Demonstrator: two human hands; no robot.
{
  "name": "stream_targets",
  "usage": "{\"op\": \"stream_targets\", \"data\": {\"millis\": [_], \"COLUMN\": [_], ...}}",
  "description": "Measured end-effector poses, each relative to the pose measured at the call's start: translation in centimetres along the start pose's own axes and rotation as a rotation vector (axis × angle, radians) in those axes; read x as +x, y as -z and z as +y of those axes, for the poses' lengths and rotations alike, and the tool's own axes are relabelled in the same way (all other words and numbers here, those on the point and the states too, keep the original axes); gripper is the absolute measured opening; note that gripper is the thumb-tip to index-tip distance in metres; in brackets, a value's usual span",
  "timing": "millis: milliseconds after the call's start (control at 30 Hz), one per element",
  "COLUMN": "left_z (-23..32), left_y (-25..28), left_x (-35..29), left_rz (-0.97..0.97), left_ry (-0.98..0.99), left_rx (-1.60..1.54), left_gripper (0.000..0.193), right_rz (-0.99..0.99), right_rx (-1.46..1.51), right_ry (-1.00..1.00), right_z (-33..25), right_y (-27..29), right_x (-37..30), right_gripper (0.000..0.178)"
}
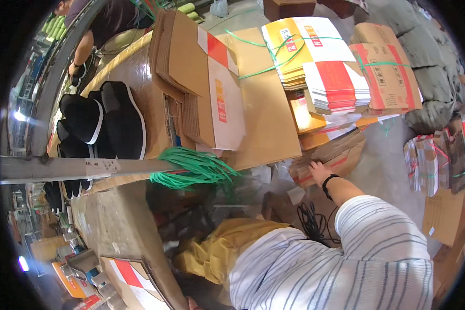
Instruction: Pack shoes into individual boxes and then into larger shipping containers.
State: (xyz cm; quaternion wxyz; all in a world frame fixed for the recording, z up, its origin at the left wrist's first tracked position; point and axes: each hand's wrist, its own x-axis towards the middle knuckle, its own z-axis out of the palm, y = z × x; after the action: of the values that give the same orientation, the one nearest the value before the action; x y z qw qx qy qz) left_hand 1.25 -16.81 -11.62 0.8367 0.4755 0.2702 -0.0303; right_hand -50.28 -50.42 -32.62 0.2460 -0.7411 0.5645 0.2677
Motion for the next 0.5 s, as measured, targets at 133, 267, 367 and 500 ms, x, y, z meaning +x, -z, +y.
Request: {"op": "stream_targets", "data": {"millis": [133,267,367,500], "left_z": [0.4,0.5,1.0,0.6], "left_y": [0.4,0.4,0.6,0.3], "left_x": [-0.2,-0.4,-0.4,-0.1], "left_rz": [0.035,0.069,0.101,0.122], "left_ry": [-0.029,-0.048,-0.062,-0.058], "left_rx": [0.004,0.01,0.01,0.01], "left_gripper": [0.066,0.066,0.065,0.065], "right_rz": [-0.175,-0.102,-0.046,0.074], "right_rx": [-0.164,-0.148,-0.314,-0.328], "right_ry": [0.051,0.013,0.103,0.121], "right_z": [-1.5,0.2,-0.5,1.3], "right_y": [1.5,-0.7,-0.3,-3.7], "right_x": [3.3,5.2,4.6,4.6], "right_gripper": [0.053,0.056,0.047,0.028]}}
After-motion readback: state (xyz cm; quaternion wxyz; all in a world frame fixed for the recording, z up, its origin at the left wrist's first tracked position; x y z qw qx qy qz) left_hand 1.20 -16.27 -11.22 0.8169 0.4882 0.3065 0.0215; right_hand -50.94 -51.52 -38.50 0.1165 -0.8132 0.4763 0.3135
